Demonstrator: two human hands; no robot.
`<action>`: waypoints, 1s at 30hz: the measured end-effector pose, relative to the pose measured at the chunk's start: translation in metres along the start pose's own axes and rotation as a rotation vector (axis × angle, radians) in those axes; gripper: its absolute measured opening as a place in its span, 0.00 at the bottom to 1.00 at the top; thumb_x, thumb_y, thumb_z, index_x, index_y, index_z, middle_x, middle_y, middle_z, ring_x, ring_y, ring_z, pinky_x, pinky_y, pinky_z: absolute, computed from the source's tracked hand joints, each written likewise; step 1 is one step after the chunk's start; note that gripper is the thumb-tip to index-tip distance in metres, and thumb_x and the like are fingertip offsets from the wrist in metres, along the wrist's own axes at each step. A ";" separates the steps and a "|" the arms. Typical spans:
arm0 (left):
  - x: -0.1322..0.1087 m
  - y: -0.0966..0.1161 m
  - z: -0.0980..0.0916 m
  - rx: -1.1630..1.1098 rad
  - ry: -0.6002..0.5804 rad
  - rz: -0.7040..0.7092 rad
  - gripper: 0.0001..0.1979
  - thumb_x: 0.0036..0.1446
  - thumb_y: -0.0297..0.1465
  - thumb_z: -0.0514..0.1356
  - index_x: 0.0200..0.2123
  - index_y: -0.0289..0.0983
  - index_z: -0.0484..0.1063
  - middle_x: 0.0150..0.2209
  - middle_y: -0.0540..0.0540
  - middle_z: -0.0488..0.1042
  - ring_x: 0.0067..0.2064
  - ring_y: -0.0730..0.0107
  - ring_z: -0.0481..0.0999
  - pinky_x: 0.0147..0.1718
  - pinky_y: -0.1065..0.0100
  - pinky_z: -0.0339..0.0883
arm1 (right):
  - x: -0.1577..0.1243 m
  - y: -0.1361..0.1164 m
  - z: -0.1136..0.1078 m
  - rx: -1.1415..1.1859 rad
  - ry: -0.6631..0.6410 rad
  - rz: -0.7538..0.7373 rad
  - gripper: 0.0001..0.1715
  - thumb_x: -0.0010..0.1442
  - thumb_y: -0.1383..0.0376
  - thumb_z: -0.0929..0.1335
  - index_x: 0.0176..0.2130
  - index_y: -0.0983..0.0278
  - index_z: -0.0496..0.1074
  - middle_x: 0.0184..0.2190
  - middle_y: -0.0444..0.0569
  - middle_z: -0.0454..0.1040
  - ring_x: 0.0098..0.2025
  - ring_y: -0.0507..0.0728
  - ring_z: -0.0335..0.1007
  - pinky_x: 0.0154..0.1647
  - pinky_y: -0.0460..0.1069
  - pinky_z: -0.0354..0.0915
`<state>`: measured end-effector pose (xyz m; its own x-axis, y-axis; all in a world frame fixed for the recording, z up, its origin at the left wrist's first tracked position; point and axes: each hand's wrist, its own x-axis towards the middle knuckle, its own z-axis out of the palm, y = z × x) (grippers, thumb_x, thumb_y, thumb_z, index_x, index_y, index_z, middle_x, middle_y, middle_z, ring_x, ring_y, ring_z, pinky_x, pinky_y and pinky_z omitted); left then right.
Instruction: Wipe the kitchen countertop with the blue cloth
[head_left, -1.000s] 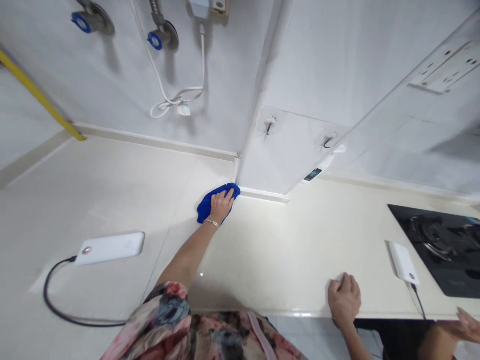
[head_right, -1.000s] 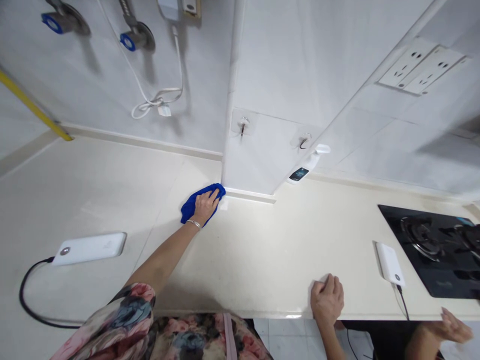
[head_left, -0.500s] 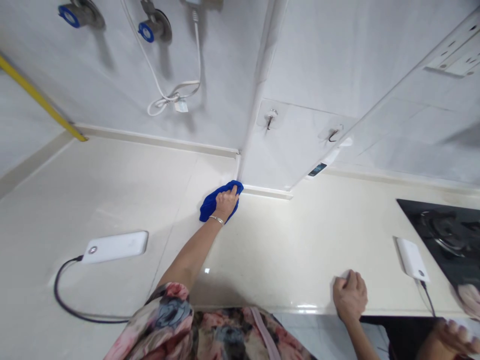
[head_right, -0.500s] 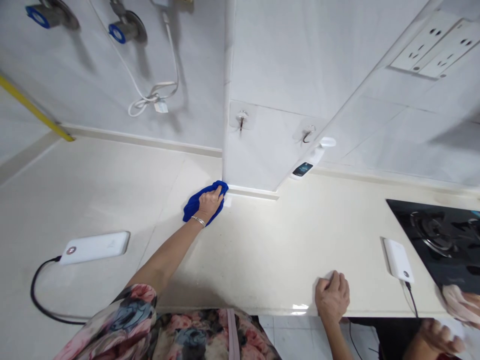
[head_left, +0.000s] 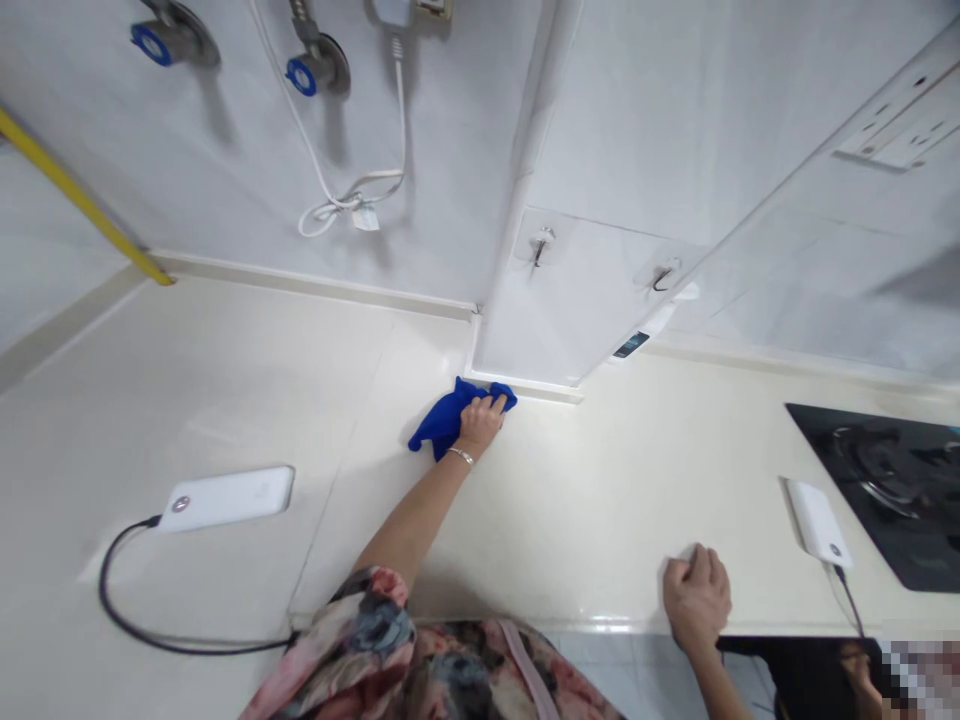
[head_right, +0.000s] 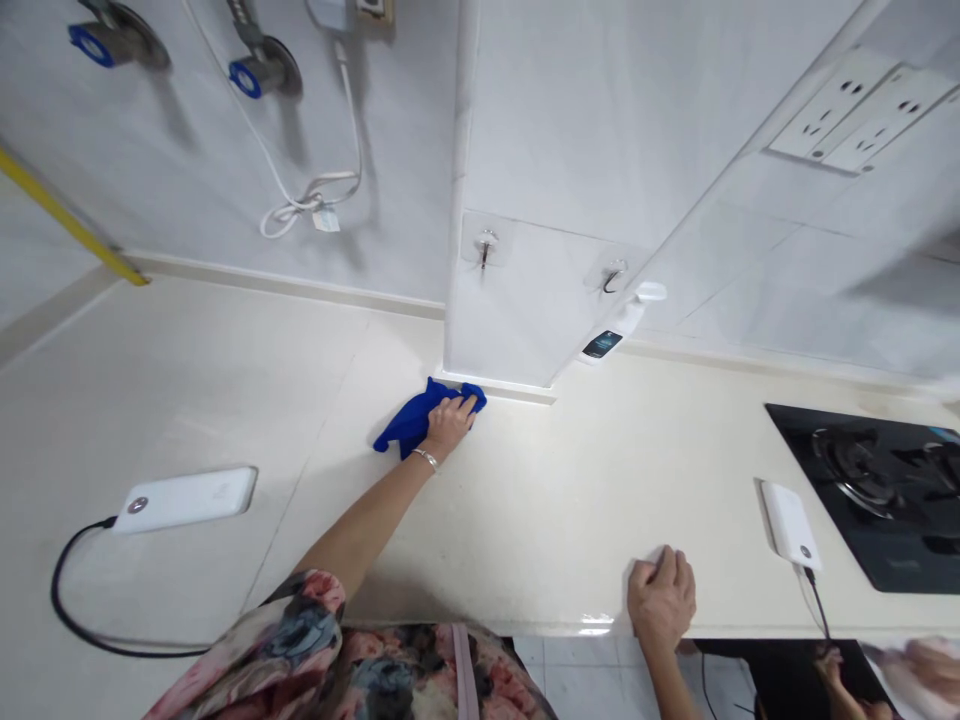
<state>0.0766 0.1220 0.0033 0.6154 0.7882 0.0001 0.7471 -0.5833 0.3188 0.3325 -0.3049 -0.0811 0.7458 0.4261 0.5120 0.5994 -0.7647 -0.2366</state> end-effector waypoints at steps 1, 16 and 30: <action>0.002 0.008 0.004 -0.017 0.018 0.000 0.22 0.73 0.33 0.56 0.67 0.47 0.71 0.56 0.39 0.77 0.56 0.53 0.73 0.51 0.60 0.69 | 0.000 0.001 0.001 0.000 0.005 -0.007 0.36 0.67 0.55 0.59 0.63 0.73 0.73 0.62 0.71 0.72 0.65 0.77 0.67 0.64 0.72 0.66; 0.017 0.000 0.039 -0.258 0.457 0.192 0.24 0.73 0.35 0.50 0.66 0.31 0.71 0.61 0.30 0.74 0.63 0.51 0.73 0.62 0.54 0.67 | 0.001 0.002 0.008 -0.038 0.036 -0.031 0.32 0.67 0.59 0.60 0.60 0.77 0.74 0.61 0.72 0.73 0.64 0.74 0.68 0.64 0.69 0.68; 0.031 0.038 -0.004 0.164 0.128 -0.041 0.27 0.70 0.21 0.45 0.68 0.29 0.67 0.64 0.24 0.68 0.51 0.52 0.79 0.49 0.58 0.75 | -0.001 0.000 0.004 -0.083 0.000 -0.025 0.31 0.68 0.61 0.60 0.63 0.75 0.72 0.63 0.70 0.71 0.67 0.73 0.66 0.65 0.68 0.66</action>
<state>0.1235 0.1252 0.0194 0.5545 0.8243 0.1143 0.8081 -0.5662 0.1624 0.3331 -0.3037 -0.0854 0.7310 0.4454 0.5169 0.5916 -0.7913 -0.1548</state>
